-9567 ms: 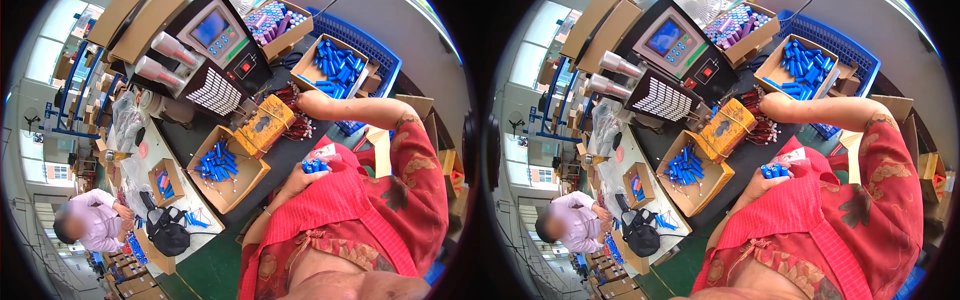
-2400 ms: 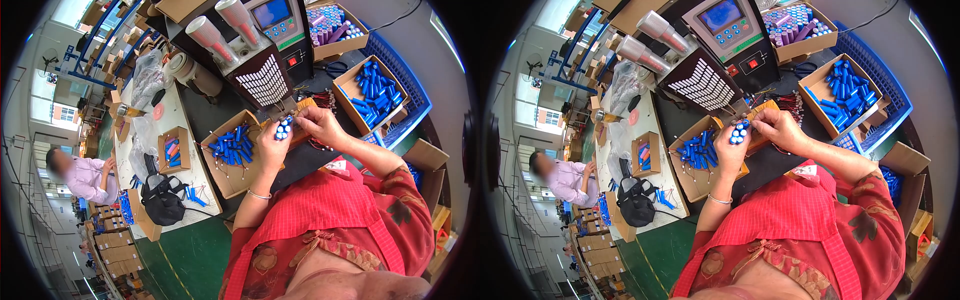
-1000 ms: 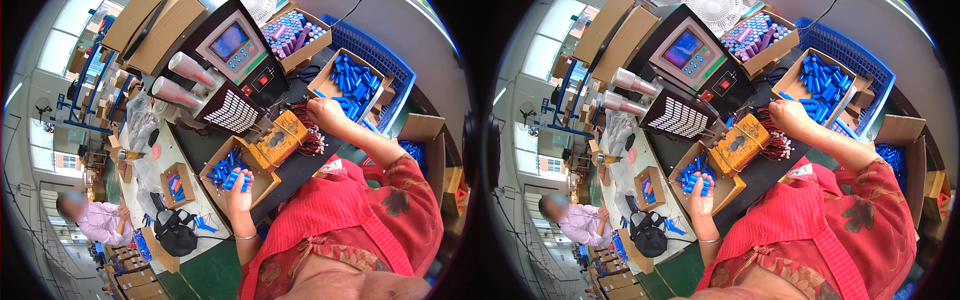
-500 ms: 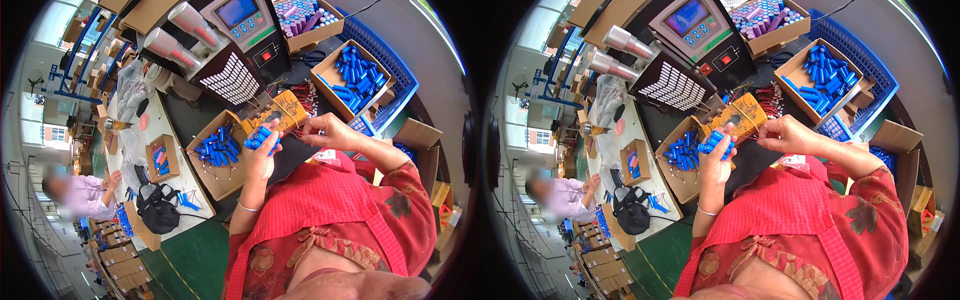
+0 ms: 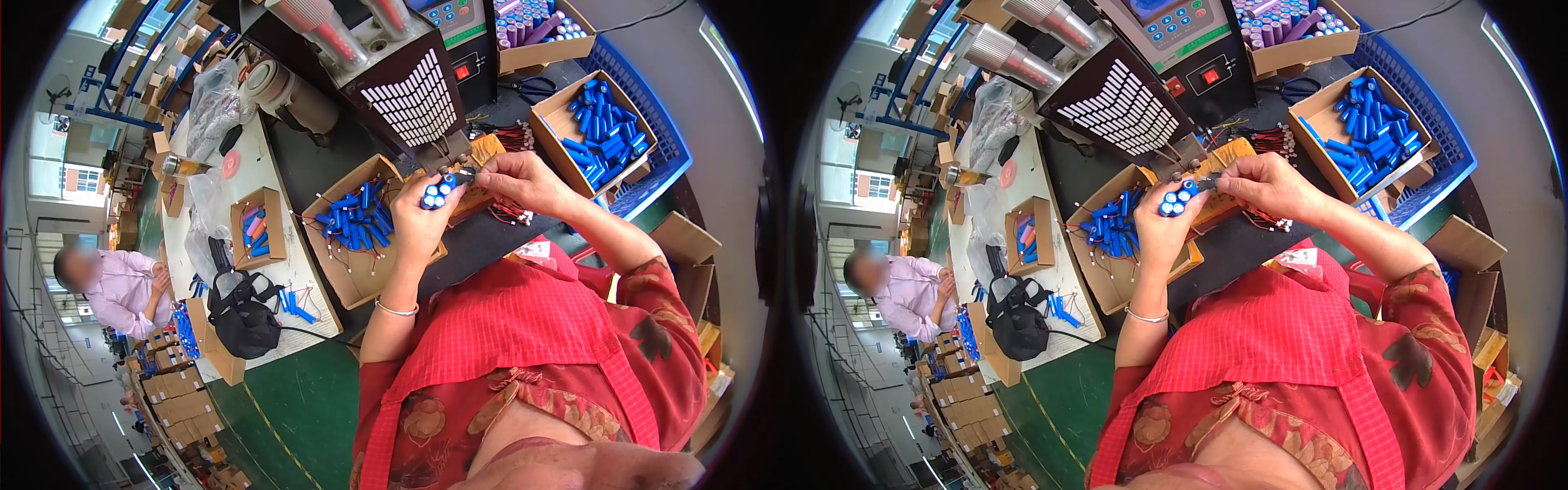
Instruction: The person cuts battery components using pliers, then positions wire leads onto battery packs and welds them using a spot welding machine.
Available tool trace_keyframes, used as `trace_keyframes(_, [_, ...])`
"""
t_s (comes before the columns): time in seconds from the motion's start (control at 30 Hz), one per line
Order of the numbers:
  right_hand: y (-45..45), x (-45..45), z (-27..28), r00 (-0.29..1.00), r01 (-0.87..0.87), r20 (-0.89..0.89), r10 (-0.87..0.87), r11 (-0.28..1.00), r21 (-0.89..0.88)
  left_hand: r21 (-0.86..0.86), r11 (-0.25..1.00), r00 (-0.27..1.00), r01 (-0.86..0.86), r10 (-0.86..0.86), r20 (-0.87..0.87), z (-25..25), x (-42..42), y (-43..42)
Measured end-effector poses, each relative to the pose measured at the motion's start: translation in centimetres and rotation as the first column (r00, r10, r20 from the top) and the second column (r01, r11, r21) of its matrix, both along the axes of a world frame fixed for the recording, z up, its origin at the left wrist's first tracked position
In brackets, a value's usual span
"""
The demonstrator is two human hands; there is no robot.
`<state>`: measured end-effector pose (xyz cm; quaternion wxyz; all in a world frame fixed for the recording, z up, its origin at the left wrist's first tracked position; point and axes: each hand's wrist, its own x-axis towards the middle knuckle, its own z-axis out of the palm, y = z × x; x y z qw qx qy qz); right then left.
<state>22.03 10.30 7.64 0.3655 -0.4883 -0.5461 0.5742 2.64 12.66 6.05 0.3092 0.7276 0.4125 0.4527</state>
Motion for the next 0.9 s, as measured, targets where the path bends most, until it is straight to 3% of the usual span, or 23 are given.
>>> trace_keyframes(0.4, [1.2, -0.6, 0.5, 0.999, -0.042, 0.010, 0.042, 0.998, -0.044, 0.047, 0.997, 0.996, -0.063, 0.066, -0.060, -0.2, 1.1, 0.5])
trace_keyframes(0.73, [1.4, -0.9, 0.1, 1.000, -0.023, 0.009, 0.023, 1.000, -0.007, 0.234, 0.959, 0.984, -0.160, 0.175, -0.044, -0.9, 1.9, 0.7])
trace_keyframes(0.9, [1.2, -1.1, -0.3, 1.000, 0.002, 0.003, -0.002, 1.000, 0.013, 0.181, 0.965, 0.969, -0.190, 0.214, -0.121, -0.7, 1.7, 0.6])
